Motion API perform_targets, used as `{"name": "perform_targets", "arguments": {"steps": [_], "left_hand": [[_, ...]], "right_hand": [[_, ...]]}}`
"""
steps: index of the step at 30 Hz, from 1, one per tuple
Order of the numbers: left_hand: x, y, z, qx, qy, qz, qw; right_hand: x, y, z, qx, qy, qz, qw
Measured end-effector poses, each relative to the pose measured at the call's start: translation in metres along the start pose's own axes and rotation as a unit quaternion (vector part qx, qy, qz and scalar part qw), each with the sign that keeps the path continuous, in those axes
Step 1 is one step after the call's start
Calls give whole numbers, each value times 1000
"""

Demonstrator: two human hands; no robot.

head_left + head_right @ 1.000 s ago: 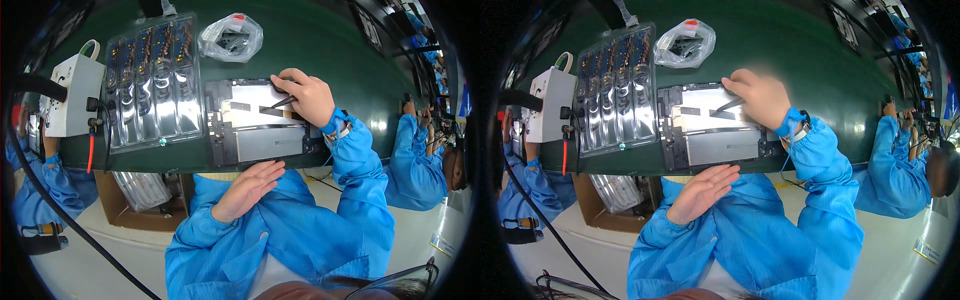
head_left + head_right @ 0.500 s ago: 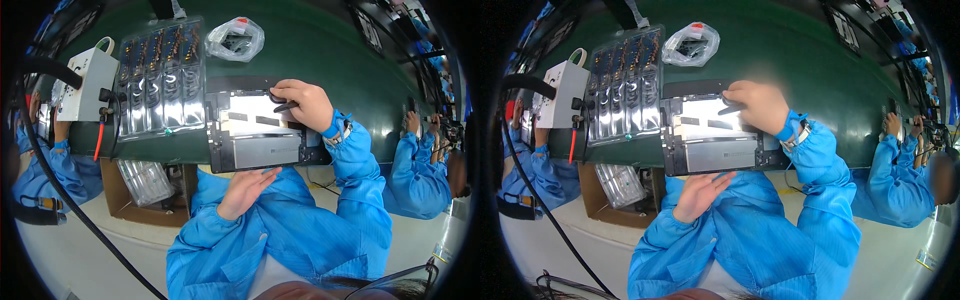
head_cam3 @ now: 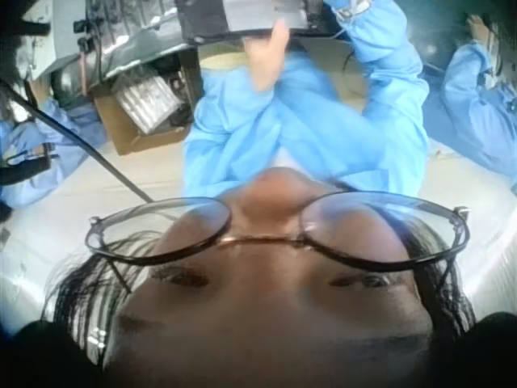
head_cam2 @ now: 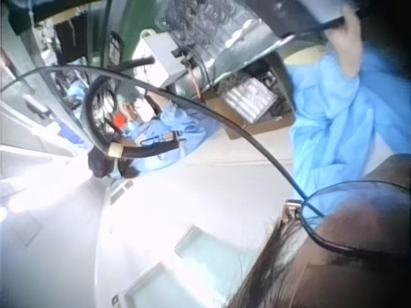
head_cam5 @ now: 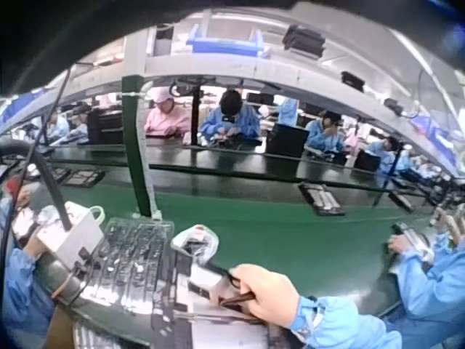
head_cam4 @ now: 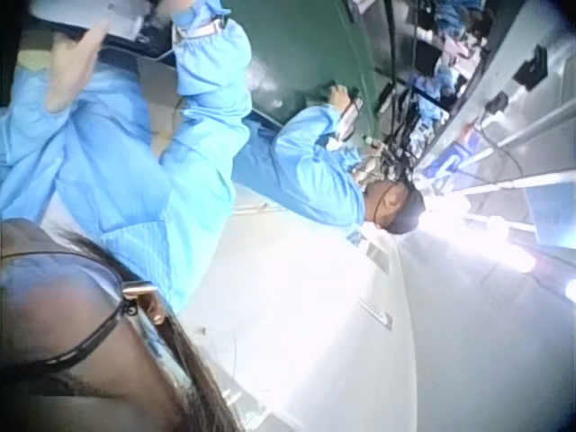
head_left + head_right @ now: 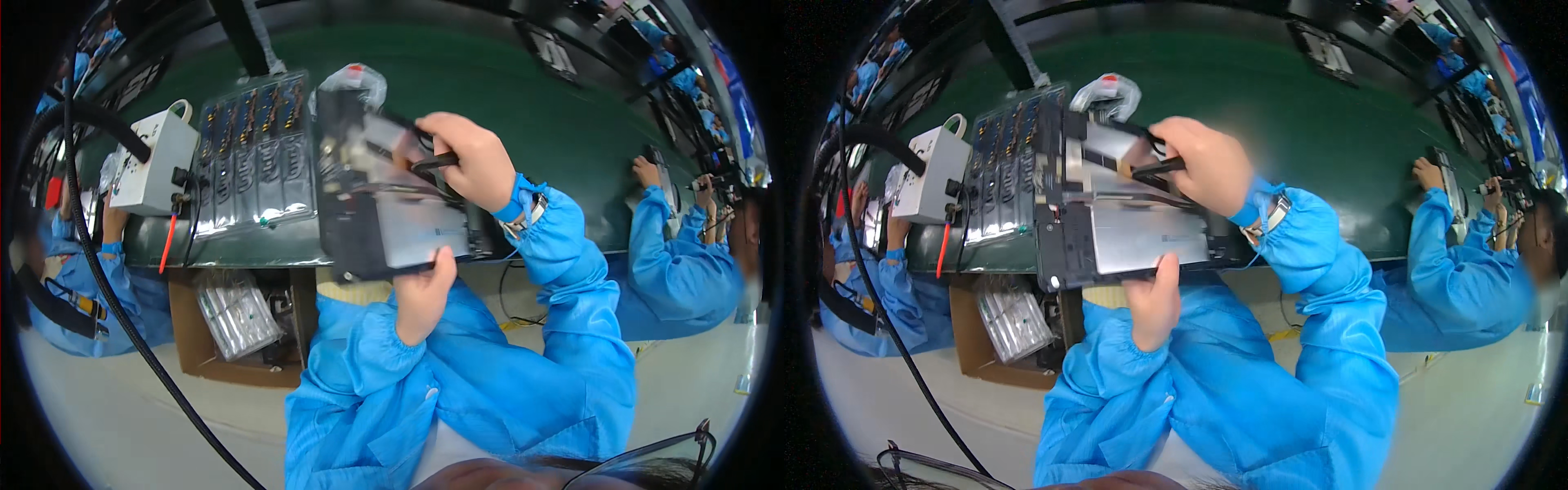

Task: The recorder is seen assembling or remanufacturing a tablet device, installing internal components and routing ribbon cables.

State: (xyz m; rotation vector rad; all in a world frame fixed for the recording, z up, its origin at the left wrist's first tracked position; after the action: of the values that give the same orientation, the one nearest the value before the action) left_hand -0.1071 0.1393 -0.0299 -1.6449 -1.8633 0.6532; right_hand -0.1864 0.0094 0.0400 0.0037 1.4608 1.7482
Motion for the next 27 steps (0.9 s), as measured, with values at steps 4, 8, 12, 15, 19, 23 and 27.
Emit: {"name": "perform_targets", "arguments": {"steps": [4, 8, 12, 15, 19, 23, 27], "left_hand": [[-9, -40, -67, -427, -271, 68, 860], [17, -59, -67, -595, -422, 29, 684], [41, -51, -59, -652, -452, -62, 606], [44, -47, -56, -646, -443, -65, 619], [42, -44, -58, -657, -430, -69, 616], [39, -43, -59, -662, -421, -73, 616], [34, -41, -57, -656, -420, -69, 624]], "right_hand": [[2, 31, 16, -242, -80, -158, 954], [10, 36, 19, -431, 9, -180, 884], [9, 32, 23, -621, 85, -174, 759], [12, 33, 28, -746, 133, -165, 631], [9, 25, 24, -736, 162, -190, 629], [7, 23, 18, -728, 134, -177, 648], [9, 23, 9, -691, 138, -169, 690]]}}
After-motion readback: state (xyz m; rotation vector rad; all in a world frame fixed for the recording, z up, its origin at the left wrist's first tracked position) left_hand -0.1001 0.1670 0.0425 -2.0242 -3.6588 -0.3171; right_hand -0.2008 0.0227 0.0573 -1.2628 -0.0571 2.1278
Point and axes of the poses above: each hand's wrist, its own x-axis away from the middle knuckle, its own y-axis out of the back of the hand, z = x × y, the point moved 4 cm from there along -x, towards the middle knuckle, and after that the axes turned 13 degrees about y, right-handed, at the moved point
